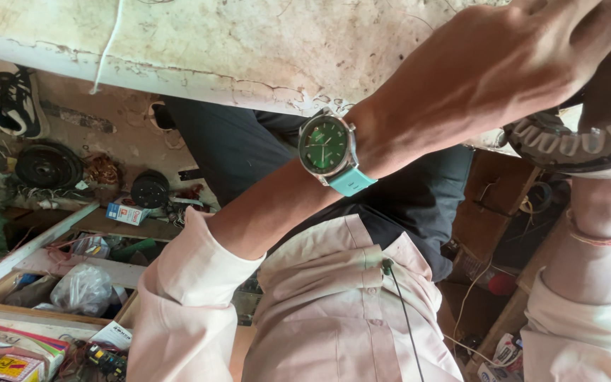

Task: The person winds copper wire by hand into the slots of a motor stator. They repeatedly feed the wire through the slots, rotate the stator to access different sections, and adjust the wire placement to ensure it sits correctly within the winding pattern.

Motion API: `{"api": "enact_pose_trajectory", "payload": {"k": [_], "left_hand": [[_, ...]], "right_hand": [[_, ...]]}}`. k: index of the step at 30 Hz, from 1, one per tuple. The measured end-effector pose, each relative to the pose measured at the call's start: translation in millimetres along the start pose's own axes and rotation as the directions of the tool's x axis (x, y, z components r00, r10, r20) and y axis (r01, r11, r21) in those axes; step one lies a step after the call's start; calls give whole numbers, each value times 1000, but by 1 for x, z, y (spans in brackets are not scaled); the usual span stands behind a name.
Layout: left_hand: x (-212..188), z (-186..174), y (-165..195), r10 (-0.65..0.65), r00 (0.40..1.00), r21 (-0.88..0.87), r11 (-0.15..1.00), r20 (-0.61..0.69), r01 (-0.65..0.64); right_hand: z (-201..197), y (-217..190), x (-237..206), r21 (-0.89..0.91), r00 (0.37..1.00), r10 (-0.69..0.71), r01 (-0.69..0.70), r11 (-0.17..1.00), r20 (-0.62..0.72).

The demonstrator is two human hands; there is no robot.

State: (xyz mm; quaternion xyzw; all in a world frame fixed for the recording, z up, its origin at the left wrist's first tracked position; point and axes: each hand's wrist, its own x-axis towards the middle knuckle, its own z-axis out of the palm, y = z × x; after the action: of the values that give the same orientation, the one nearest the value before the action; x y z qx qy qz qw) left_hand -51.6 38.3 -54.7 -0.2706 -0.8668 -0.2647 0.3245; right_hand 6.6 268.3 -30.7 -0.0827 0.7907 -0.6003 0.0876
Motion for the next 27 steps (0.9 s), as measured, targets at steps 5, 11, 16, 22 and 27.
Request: {"api": "enact_pose_trajectory", "payload": {"k": [5, 11, 16, 22, 27], "left_hand": [[11, -7, 4, 44, 997, 111, 992, 59, -51], [14, -5, 8, 15, 998, 89, 996, 56, -20], [7, 7, 7, 23, 998, 92, 995, 56, -28], [1, 8, 0, 11, 1000, 71, 997, 5, -11], [5, -1, 3, 46, 993, 81, 995, 110, -55]], "right_hand": [[0, -8, -1, 12, 1000, -11, 11, 1000, -11], [-6, 7, 7, -188, 1000, -1, -2, 982, -18], [-7, 4, 9, -337, 1000, -6, 11, 941, 15], [-10, -4, 20, 101, 995, 97, -95, 990, -9], [-17, -1, 2, 90, 998, 68, -69, 994, 10]]}}
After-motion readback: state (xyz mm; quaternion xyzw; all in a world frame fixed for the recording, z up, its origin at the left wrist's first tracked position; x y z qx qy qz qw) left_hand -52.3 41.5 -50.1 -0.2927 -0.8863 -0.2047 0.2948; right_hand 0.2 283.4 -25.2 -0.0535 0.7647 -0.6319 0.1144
